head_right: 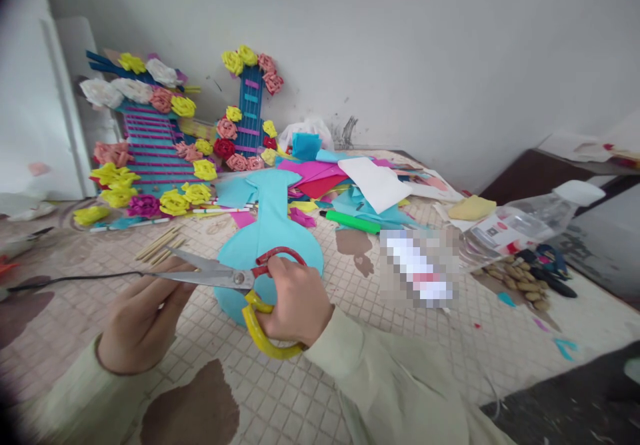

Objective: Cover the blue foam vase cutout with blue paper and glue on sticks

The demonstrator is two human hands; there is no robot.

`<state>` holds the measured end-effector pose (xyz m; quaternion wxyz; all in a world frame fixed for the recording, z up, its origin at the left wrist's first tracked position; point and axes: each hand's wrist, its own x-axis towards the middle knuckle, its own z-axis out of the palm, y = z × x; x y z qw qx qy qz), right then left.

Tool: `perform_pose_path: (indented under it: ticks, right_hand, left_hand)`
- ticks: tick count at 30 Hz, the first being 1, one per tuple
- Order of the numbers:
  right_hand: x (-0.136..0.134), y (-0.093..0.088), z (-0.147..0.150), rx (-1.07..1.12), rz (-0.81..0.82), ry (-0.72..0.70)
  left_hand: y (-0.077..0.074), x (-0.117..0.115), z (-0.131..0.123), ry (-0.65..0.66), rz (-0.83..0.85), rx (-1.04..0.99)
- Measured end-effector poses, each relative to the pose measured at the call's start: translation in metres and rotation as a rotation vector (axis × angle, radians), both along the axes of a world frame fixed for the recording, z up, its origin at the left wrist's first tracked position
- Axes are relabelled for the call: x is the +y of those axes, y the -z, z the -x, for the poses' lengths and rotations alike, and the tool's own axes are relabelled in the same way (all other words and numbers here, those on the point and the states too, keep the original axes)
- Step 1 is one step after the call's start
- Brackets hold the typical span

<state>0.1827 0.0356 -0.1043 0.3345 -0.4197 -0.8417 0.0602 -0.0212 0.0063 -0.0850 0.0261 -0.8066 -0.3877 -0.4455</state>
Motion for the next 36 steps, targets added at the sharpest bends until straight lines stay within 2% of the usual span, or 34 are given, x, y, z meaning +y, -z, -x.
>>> perform_pose_path:
  ticks: [2, 6, 8, 15, 20, 31, 36]
  right_hand:
    - [-0.002, -0.001, 0.000, 0.031, 0.036, -0.003]
    - [-0.011, -0.006, -0.001, 0.091, 0.233, -0.016]
    - [-0.013, -0.009, -0.001, 0.090, 0.275, -0.003]
    - [-0.009, -0.006, -0.004, 0.052, 0.196, -0.055]
    - [-0.012, -0.006, -0.002, 0.050, 0.219, -0.084]
    - [-0.013, -0.007, -0.002, 0.028, 0.222, -0.064]
    - [-0.010, -0.007, -0.005, -0.010, 0.167, -0.040]
  left_hand:
    - [0.000, 0.000, -0.001, 0.006, 0.001, -0.020]
    - [0.000, -0.001, -0.003, 0.040, 0.041, -0.059]
    - [-0.001, -0.002, -0.004, 0.057, 0.063, -0.078]
    - [-0.002, 0.000, -0.006, 0.038, 0.087, -0.083]
    - [0.000, -0.001, -0.005, 0.034, 0.058, -0.063]
    - [-0.001, 0.000, -0.004, 0.026, 0.032, -0.022]
    - [-0.001, 0.001, 0.001, 0.067, 0.022, 0.024]
